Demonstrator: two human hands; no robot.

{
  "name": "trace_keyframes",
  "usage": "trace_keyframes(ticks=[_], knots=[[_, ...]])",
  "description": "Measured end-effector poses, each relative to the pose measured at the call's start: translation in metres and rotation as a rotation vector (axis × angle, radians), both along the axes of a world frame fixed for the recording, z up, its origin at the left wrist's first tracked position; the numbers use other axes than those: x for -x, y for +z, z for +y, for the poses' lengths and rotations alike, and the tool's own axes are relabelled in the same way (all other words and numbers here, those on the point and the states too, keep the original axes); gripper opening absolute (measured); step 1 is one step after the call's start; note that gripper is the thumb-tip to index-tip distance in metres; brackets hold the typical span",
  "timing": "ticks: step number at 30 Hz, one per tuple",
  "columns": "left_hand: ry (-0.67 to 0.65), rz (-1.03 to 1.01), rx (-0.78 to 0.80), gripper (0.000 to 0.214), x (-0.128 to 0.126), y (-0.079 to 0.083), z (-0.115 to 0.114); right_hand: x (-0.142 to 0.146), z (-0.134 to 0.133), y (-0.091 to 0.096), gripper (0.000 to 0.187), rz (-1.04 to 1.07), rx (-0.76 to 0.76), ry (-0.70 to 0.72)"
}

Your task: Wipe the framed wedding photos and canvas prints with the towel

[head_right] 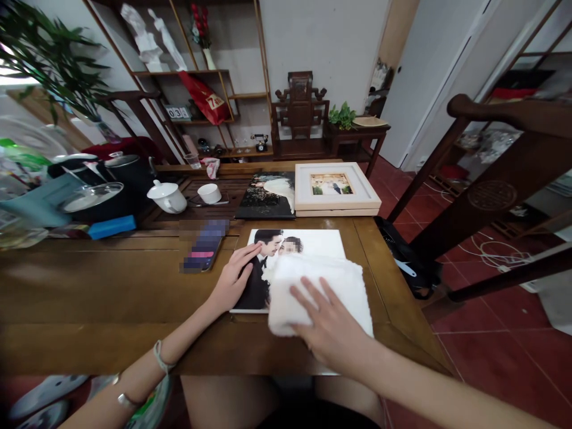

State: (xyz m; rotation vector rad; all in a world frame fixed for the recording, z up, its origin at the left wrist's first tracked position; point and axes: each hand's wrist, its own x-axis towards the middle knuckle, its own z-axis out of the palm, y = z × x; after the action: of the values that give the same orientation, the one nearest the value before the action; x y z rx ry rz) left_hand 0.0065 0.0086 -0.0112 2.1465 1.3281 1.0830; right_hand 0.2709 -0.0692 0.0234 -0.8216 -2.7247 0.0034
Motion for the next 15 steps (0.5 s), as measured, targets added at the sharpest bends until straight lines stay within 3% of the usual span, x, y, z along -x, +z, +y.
trace_keyframes(ticks=[3,5,8,12,15], knots=[[0.0,0.006,-0.001,0.041,0.0,0.0,0.0,0.008,-0.008,0.005,0.019,-0.007,0.055,0.151],[-0.005,0.008,0.006,0.041,0.001,0.0,0.0,0.007,0.007,0.008,0.026,-0.021,0.105,0.163],[-0.008,0.006,0.015,0.041,0.001,0.0,0.0,-0.004,0.05,0.011,0.039,-0.028,0.14,0.073],[-0.01,0.001,0.015,0.041,0.001,0.002,0.0,-0.032,0.114,0.007,0.032,0.04,0.07,-0.043],[-0.009,0.001,0.023,0.041,0.0,0.002,0.0,-0.046,0.139,0.004,0.031,0.088,0.046,-0.105]])
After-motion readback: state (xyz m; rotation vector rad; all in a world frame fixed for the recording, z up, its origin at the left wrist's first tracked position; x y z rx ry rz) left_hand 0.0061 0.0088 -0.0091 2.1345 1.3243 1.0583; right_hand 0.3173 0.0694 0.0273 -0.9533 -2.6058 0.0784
